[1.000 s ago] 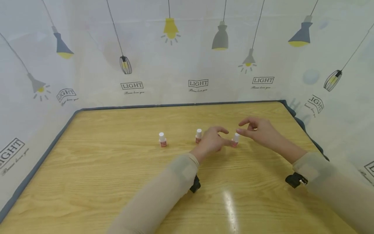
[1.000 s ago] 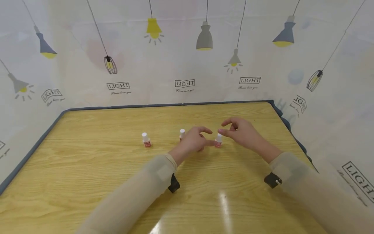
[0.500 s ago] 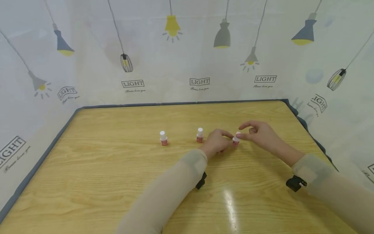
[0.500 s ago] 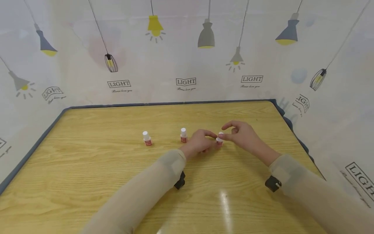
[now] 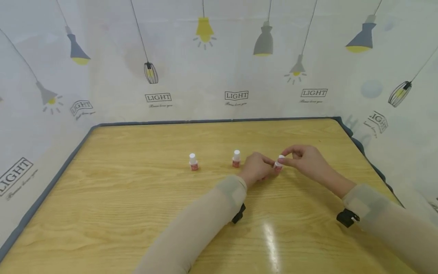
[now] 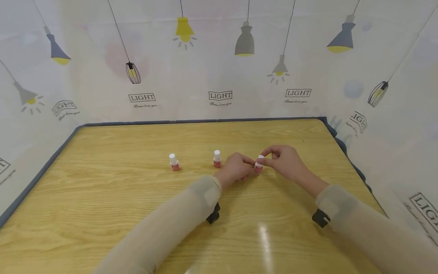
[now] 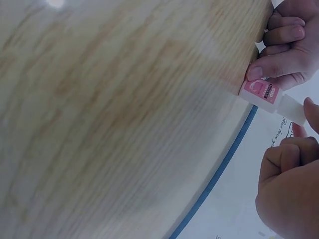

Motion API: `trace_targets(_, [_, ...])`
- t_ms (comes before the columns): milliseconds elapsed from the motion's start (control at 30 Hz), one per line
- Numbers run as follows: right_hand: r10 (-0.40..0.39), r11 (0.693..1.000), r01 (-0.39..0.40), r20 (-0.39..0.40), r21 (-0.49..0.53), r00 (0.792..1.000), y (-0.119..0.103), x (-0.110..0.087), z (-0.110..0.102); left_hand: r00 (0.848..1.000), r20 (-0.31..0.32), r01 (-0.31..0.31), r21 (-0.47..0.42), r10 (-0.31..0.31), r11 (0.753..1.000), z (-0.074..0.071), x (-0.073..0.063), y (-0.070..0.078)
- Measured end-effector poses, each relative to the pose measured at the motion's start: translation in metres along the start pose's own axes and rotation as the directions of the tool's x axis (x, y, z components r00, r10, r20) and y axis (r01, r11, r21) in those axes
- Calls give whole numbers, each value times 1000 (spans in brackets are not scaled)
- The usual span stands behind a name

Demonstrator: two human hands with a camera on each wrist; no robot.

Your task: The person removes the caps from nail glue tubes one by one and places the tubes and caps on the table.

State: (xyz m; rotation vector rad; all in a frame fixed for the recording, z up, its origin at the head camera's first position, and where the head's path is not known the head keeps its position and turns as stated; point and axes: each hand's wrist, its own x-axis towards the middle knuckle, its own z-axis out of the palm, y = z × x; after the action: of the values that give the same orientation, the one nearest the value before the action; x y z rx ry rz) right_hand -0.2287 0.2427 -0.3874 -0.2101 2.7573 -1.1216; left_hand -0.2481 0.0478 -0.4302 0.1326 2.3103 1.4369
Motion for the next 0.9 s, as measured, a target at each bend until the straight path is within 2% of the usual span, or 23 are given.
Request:
trace_targets(267, [-50,999,50,0,4,999,5,-3,5,1000,-21,13,56,-12,998,3,-1,0])
trace_targets(467, [-87,996,86,38,38,995,12,-3,0,1000,-23,8,40,-7,999,2,0,1])
trace_targets(700, [-61,994,53,82,95,995,13,1,-2,999,-40,29,29,-28,999,1,-1,1])
trace_targets(800, [-33,991,22,79,134,996,11,1,-2,999,-37,32,14,-32,999,1,-1,1])
trace_targets(900, [-22,993,14,63,115,998,9,1,-2,999,-30,27,6,-27,1000,1,-2,2])
